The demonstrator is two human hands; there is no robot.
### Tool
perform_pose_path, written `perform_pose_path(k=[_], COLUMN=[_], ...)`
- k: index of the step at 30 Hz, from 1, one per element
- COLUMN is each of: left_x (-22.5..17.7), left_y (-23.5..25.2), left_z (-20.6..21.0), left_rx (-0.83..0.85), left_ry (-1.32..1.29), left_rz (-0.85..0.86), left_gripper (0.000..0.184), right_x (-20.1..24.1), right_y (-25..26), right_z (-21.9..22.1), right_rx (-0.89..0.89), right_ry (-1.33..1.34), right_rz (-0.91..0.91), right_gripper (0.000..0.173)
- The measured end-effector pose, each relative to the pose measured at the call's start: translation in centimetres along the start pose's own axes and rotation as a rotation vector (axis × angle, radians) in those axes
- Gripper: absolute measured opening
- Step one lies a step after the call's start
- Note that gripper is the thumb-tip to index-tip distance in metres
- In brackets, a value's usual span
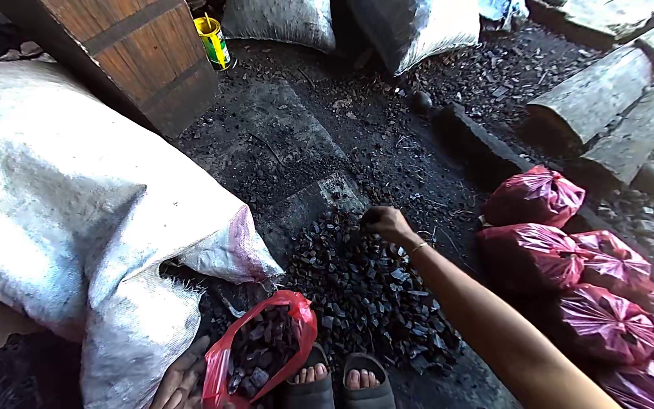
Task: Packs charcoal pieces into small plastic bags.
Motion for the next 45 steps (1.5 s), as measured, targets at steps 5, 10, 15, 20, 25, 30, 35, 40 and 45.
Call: perform_pose_path(k=[5,10,15,20,25,30,35,40,45], left_x=[-0.4,-0.6,-0.6,-0.2,-0.1,0.1,-0.1,0.2,0.1], left_y=[0.0,0.2,0.2,0.1,0.0,0.6,0.8,0.4,0.3], left_z=[1.6,2.5,3.7,2.9,1.1,0.6,0.8,0.6,0.9], left_rx=[-0.070,-0.095,-0.075,-0.064,-0.008,0.012,0.018,-0.003,-0.010], left_ry=[0.007,0.058,0.058,0.033,0.022,-0.007,-0.021,-0.029,-0.058], left_rz=[0.056,0.080,0.086,0.063,0.047,0.021,0.006,0.009,0.017], left_gripper=[0.065,0.065,0.067,0.063,0.057,0.058,0.057,0.058,0.058], right_x=[11.4,25.3,29.0,25.9,15.9,-2.8,-3.4,-3.5,-2.2], right_y=[-5.1,-12.8,-17.9,-16.0,-6.4,-1.3,-3.4,-2.7,-2.8], right_z=[-2.4,-0.3,9.7,9.4,-1.6,0.7,2.6,0.9,0.0], right_rx=[0.096,0.299,0.504,0.503,0.098,0.220,0.134,0.132,0.235], right_ry=[0.350,0.400,-0.057,-0.113,-0.128,-0.498,-0.436,-0.318,-0.229], right_rz=[-0.292,-0.810,-1.115,-0.991,-0.504,0.030,0.013,-0.068,-0.047], right_gripper=[0.024,0.020,0.013,0.022,0.011,0.041,0.037,0.030,0.033])
Point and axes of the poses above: each hand's wrist, its own y-axis towards the middle knuckle, its own z-axis out of the palm, x = y × z, the point moved 6 cm from there along y, towards the middle knuckle, and after that the axes turned 3 degrees about -x, right-handed, at the moved point
